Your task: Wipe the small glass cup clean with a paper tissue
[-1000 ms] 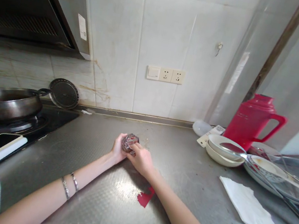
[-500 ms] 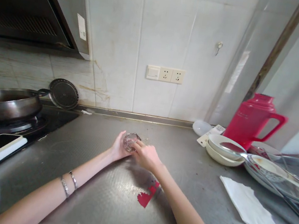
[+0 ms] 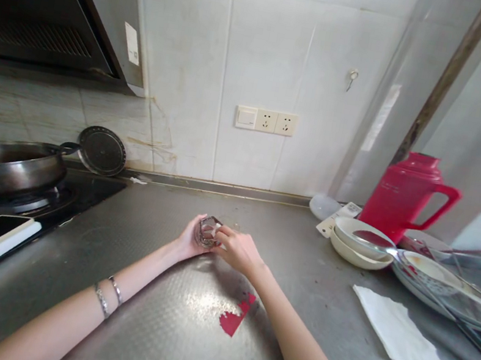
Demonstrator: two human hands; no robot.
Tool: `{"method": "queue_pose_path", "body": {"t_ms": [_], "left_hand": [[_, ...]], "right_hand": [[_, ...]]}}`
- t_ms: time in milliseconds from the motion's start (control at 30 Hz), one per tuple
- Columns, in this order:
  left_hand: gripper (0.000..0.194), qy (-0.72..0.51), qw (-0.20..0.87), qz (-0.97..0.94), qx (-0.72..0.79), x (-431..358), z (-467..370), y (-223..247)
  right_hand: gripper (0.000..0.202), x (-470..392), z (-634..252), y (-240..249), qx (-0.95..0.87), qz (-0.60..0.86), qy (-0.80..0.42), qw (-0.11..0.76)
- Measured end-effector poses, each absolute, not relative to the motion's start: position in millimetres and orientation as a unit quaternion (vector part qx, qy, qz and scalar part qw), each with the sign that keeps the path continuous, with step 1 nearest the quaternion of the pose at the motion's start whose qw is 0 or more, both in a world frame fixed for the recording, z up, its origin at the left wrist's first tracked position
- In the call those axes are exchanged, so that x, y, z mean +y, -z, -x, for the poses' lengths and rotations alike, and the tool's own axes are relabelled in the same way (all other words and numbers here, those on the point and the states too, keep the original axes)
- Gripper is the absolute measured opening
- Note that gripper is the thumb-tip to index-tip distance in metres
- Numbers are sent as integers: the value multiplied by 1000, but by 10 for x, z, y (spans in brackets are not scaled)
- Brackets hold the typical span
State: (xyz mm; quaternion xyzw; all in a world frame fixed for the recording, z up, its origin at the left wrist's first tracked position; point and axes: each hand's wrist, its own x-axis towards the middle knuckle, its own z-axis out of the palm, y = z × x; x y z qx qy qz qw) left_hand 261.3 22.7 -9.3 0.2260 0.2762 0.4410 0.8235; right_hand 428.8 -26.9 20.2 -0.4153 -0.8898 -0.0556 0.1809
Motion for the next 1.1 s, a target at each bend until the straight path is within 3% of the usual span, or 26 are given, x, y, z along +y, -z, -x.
{"method": "queue_pose_path", "body": {"t_ms": [300,533,667,833,1100], "left_hand": [[27,-504,790,-241,253,263,-2617,87],[32,-504,783,-255,259,218,-2613,82],[31,-517,775,-259,254,193,-2624,59],[30,-514,779,-261,245,199,-2644,93],[36,-446,827,-263,217,223,-2571,53]], "right_hand": [[22,-296,-4185,-142,-874,444,1,198],[24,-287,-4050,9,-856,410,-116,294],[17,-278,-4036,42,-844,415,-120,318],[15,-313,-4046,37,-851,439,-59,283],[19,-314,-4170,-121,-894,421,45,147]]}}
